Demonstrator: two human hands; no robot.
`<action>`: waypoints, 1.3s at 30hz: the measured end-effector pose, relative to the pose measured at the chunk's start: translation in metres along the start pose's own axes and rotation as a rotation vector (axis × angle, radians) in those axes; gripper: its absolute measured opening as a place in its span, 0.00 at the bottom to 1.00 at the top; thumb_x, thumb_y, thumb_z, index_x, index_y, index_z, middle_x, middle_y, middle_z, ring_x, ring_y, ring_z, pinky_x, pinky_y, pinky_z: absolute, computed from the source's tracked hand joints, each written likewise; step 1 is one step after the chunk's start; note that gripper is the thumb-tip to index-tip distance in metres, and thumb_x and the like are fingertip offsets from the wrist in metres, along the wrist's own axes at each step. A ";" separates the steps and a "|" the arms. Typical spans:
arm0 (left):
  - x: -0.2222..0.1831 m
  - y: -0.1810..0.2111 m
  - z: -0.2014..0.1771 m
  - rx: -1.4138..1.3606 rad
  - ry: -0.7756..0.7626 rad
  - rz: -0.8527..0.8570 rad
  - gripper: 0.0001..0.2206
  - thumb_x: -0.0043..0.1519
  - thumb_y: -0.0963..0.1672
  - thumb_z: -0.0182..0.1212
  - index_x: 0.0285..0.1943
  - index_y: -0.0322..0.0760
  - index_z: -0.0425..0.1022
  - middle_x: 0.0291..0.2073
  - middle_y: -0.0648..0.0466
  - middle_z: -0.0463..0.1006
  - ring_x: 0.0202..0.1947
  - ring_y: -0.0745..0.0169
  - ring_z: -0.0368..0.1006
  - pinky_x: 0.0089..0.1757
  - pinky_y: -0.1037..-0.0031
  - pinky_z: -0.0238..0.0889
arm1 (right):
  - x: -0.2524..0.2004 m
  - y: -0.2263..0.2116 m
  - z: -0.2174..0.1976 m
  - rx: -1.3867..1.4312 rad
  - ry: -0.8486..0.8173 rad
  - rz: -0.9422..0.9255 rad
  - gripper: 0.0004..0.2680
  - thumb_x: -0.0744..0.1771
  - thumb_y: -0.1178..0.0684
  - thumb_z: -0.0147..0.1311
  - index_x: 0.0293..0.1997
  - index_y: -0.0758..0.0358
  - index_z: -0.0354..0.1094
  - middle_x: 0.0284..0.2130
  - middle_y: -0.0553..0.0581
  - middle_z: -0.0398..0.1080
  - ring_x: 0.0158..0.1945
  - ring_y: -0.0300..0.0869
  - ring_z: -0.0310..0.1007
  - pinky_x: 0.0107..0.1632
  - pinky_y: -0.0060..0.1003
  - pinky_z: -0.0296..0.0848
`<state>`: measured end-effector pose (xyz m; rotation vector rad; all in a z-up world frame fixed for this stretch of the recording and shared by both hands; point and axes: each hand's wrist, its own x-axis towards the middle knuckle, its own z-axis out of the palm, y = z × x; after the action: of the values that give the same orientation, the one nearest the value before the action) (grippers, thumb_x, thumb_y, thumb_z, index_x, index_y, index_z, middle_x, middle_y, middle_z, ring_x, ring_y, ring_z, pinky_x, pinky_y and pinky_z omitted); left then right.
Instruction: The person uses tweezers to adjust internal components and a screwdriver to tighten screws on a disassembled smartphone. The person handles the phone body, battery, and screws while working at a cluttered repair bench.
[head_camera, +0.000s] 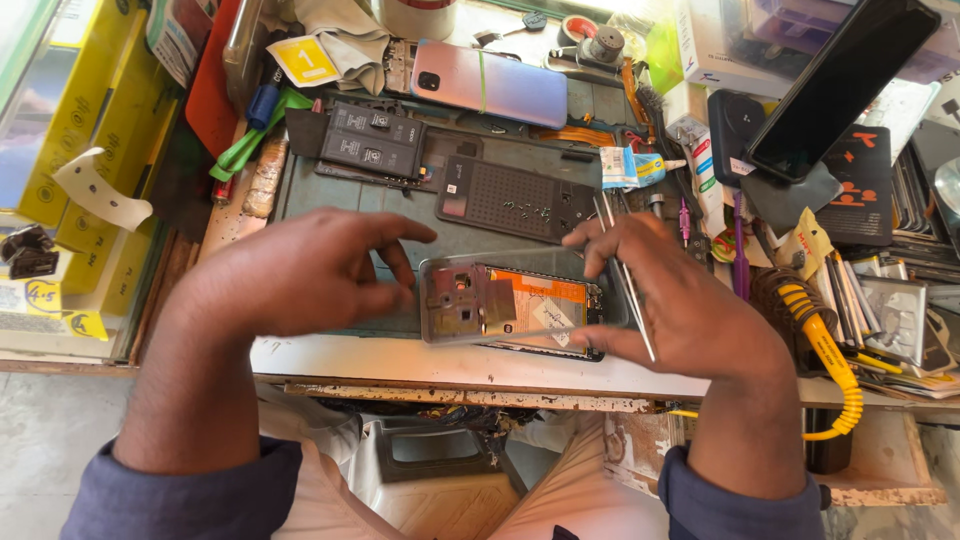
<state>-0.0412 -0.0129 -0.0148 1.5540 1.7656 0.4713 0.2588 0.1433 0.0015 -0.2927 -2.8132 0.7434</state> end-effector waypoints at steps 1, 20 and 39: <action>0.000 0.004 0.003 0.032 0.005 -0.012 0.34 0.50 0.49 0.72 0.69 0.49 0.70 0.45 0.53 0.85 0.44 0.54 0.82 0.46 0.66 0.74 | -0.001 0.000 0.000 -0.011 -0.022 0.028 0.24 0.58 0.48 0.72 0.52 0.62 0.59 0.52 0.59 0.67 0.58 0.52 0.65 0.62 0.47 0.62; 0.000 0.044 0.030 0.353 0.096 0.080 0.37 0.41 0.48 0.79 0.61 0.39 0.67 0.55 0.46 0.70 0.56 0.45 0.69 0.53 0.59 0.63 | 0.003 0.004 0.010 -0.075 -0.118 0.158 0.30 0.53 0.40 0.75 0.52 0.65 0.63 0.47 0.60 0.66 0.57 0.54 0.63 0.60 0.48 0.63; 0.004 0.033 0.028 0.276 0.123 0.139 0.35 0.39 0.49 0.80 0.57 0.40 0.72 0.51 0.48 0.73 0.53 0.45 0.73 0.50 0.58 0.66 | 0.024 -0.026 0.045 0.023 0.073 0.028 0.12 0.64 0.52 0.66 0.43 0.62 0.65 0.39 0.56 0.74 0.47 0.53 0.77 0.48 0.45 0.75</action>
<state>0.0017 -0.0076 -0.0119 1.8848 1.8860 0.4101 0.2209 0.1068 -0.0197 -0.3484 -2.7357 0.7543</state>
